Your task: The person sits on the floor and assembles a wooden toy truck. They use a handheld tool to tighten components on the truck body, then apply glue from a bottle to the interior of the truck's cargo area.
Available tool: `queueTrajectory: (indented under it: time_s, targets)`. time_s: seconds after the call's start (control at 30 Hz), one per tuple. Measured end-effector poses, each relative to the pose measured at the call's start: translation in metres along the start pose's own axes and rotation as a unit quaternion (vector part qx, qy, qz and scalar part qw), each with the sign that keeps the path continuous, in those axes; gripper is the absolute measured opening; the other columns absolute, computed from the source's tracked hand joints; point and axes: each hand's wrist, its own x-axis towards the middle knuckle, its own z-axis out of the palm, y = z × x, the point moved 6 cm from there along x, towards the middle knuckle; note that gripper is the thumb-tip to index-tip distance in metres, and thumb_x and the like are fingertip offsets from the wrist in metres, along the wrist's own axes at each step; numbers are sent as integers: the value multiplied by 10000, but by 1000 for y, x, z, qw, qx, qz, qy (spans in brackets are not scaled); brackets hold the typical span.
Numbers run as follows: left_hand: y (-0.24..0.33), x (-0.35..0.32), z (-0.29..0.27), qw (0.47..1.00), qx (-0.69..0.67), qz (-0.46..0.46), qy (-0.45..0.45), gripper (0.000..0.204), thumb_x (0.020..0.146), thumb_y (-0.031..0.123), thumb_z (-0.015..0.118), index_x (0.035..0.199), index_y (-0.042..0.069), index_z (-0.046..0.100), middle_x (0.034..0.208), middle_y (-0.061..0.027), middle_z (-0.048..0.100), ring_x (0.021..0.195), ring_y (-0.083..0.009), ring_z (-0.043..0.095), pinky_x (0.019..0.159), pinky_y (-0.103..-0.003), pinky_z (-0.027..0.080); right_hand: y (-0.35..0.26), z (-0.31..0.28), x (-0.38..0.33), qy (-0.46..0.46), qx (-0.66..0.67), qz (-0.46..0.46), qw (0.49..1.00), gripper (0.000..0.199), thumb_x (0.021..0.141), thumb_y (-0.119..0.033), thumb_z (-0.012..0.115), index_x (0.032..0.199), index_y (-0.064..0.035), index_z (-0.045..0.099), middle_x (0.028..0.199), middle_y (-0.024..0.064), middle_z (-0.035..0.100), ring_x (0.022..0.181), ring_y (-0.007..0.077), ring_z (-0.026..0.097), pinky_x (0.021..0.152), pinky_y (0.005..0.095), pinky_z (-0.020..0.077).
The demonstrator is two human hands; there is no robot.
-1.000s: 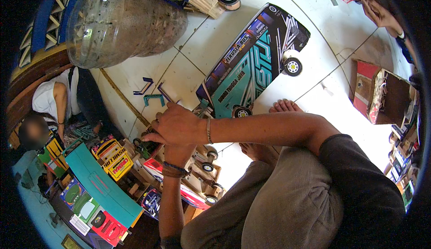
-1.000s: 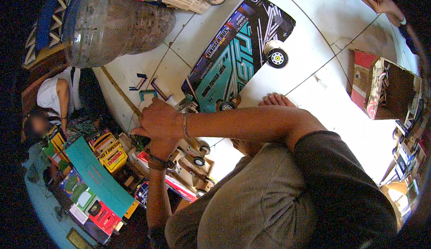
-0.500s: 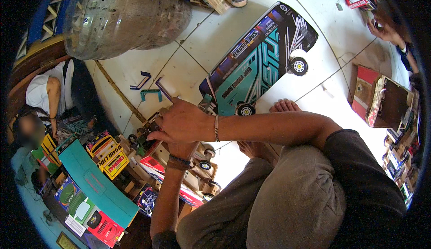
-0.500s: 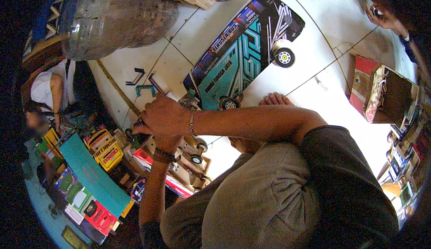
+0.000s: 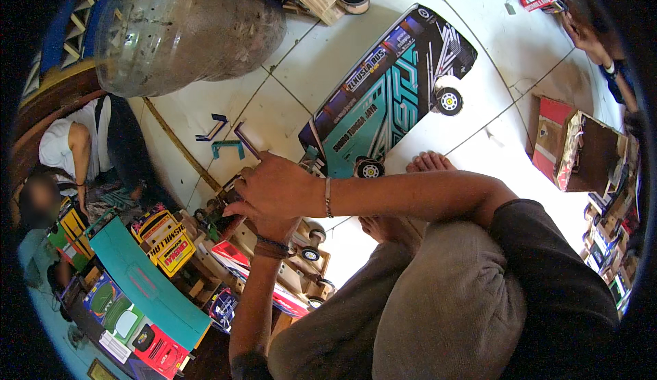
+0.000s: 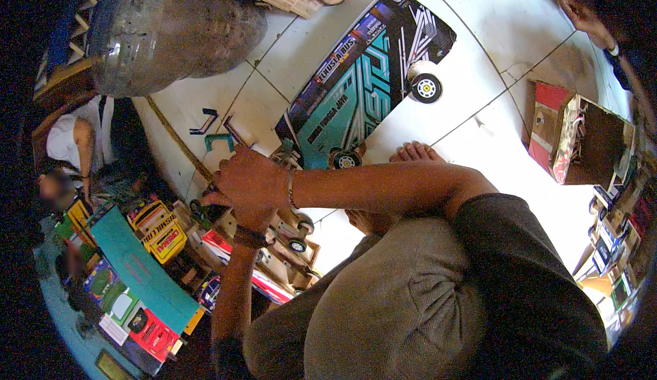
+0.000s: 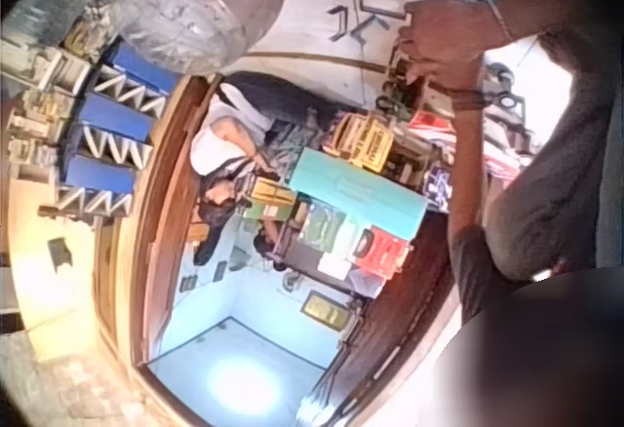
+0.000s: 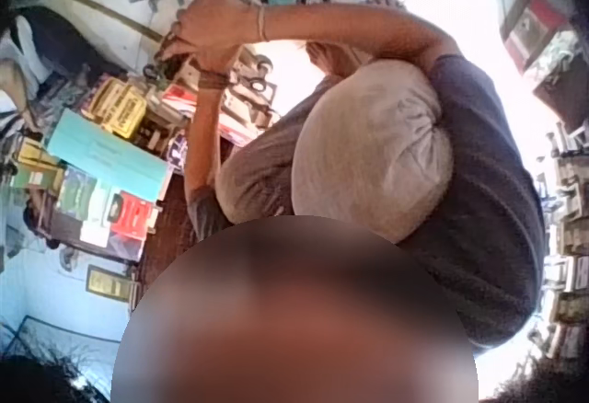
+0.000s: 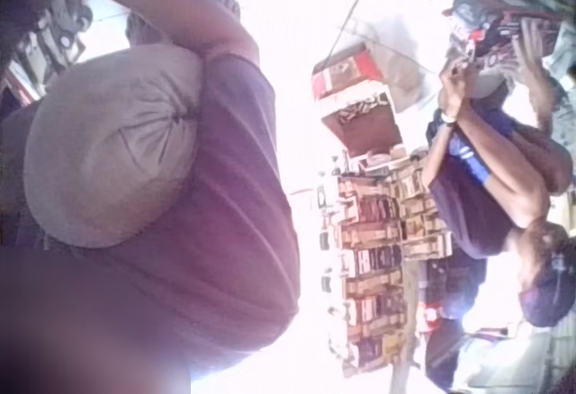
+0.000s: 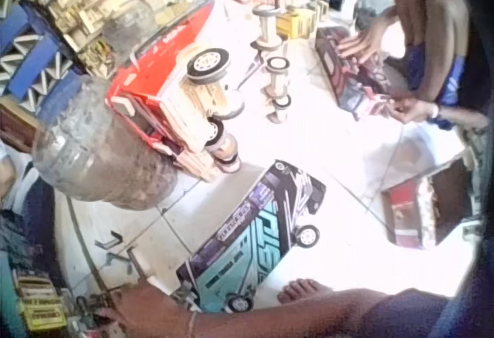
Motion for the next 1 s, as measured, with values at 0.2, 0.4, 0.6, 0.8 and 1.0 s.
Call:
queueTrajectory:
  time_s: [0.2,0.4,0.6,0.8,1.0]
  targets:
    - [14,-26,-36,962,258,76,33,545,904,391,711,1314,51,597,1253,-135,654,1199,-318,596,1013,-493,453,-17,-1,2,-16,6,-86,996,589,959,-610,473,840,-82,705,816,97,679,789,269,682,827,417,505]
    - [12,-53,-57,976,215,45,2,552,881,389,734,1293,42,611,1256,-155,655,1170,-332,617,979,-485,475,-33,2,-3,-19,43,-101,994,607,984,-596,454,823,-68,704,796,116,676,776,279,673,822,415,494]
    - [5,-58,-44,973,225,53,3,624,850,414,768,1317,40,589,1285,-167,640,1188,-326,607,965,-462,489,-28,10,-8,-53,68,-74,994,612,990,-582,452,845,-48,713,818,139,677,792,304,670,817,427,503]
    - [-7,-56,-33,976,193,89,41,630,839,415,780,1309,35,600,1269,-183,646,1148,-347,634,965,-474,497,-29,20,-9,-17,53,-41,998,616,981,-588,456,840,-47,716,814,129,676,801,310,664,800,438,512]
    - [14,-46,-49,965,249,83,2,589,838,417,780,1272,43,643,1216,-177,683,1155,-340,637,970,-475,498,-21,21,-9,24,45,-21,998,589,949,-591,492,797,-66,710,769,113,658,756,301,634,798,433,508]
